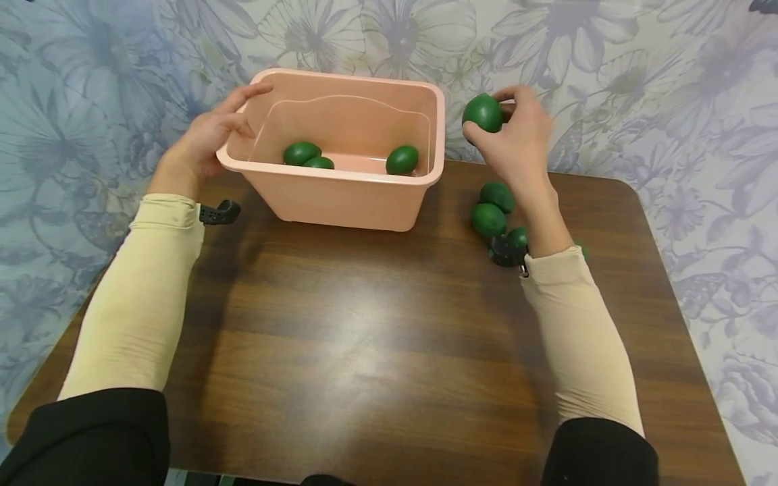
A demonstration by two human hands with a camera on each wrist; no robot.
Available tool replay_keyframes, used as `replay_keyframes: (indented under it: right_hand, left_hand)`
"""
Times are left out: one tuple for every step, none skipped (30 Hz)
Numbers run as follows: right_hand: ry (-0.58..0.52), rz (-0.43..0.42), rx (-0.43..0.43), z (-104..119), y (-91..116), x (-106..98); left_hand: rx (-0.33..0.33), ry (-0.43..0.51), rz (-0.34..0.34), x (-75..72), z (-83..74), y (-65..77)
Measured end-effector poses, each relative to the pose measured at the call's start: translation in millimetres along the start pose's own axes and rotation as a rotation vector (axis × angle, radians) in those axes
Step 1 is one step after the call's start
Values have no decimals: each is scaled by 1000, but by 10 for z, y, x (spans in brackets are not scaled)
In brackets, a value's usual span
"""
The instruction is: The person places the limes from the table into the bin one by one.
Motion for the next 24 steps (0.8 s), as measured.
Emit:
replay_keyframes:
  right_hand:
    - [-8, 0, -9, 32, -5, 14]
    - [-17, 0, -19, 65, -12, 29]
    - [-28, 2, -28, 97, -19, 46]
    - [-35, 6, -34, 127, -28, 64]
    - [-43, 11, -37, 157, -39, 82]
    - [-50, 15, -46, 190, -50, 101]
    - [-54, 20, -51, 220, -62, 120]
    - [-53, 24, -59, 250, -75, 139]
    - [-58, 31, -64, 279, -86, 160]
    - [-61, 38, -66, 302, -100, 186]
    - [-64, 42, -71, 327, -112, 211]
    - [-69, 46, -81, 350, -121, 239]
    - [-79, 55, -79, 364, -129, 272]
    - [-89, 60, -87, 382, -137, 303]
    - [-100, 66, -90, 394, -143, 336]
    - [-106, 73, -89, 402, -148, 367]
    - [-119, 81, -93, 410, -151, 400]
    - [-128, 89, -92, 415, -154, 431]
    - [-135, 97, -88, 415, -157, 461]
    - [-137, 102, -91, 417, -160, 488]
    - [-146, 112, -85, 413, -163, 515]
    - [-154, 122, -82, 409, -165, 540]
    - [-166, 129, -83, 405, -166, 563]
    - [-176, 135, -83, 400, -167, 580]
  left_hand:
    - [-1, -5, -1, -2, 1, -4]
    - [-1, -10, -3, -4, 3, -8]
    - [-1, -14, -5, -6, 4, -11]
    - [-1, -16, -7, -7, 5, -14]
    - [0, -20, -8, -8, 6, -16]
    - [1, -25, -10, -9, 7, -18]
    - [1, -30, -12, -9, 7, -19]
    - [3, -33, -12, -9, 5, -20]
    - [3, -36, -14, -9, 3, -19]
    - [3, -39, -16, -11, 4, -17]
    - [3, -42, -17, -12, 4, -16]
    - [3, -44, -18, -13, 3, -14]
    - [4, -44, -20, -14, 3, -12]
    - [4, -42, -19, -13, 2, -10]
    - [5, -39, -18, -11, 2, -7]
    - [8, -33, -14, -8, 1, -7]
    - [10, -30, -12, -6, 1, -4]
    - [13, -27, -10, -4, 0, -2]
    - [15, -24, -8, -2, 0, 0]
    - [17, -21, -6, 0, 0, 2]
    - [20, -18, -5, 1, -1, 3]
    - [22, -17, -5, 1, 0, 5]
    - [21, -18, -6, 0, 1, 7]
    - [22, -17, -5, 0, 2, 7]
Point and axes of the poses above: each hand's wrist, its own y-axis away from the middle knuckle, its own x-axis out of the palm, z = x × y, the point moved 4 cm from there along -y, towards the middle knuckle, and after that the axes turned 2 degrees about -y, right-handed, at the moved point
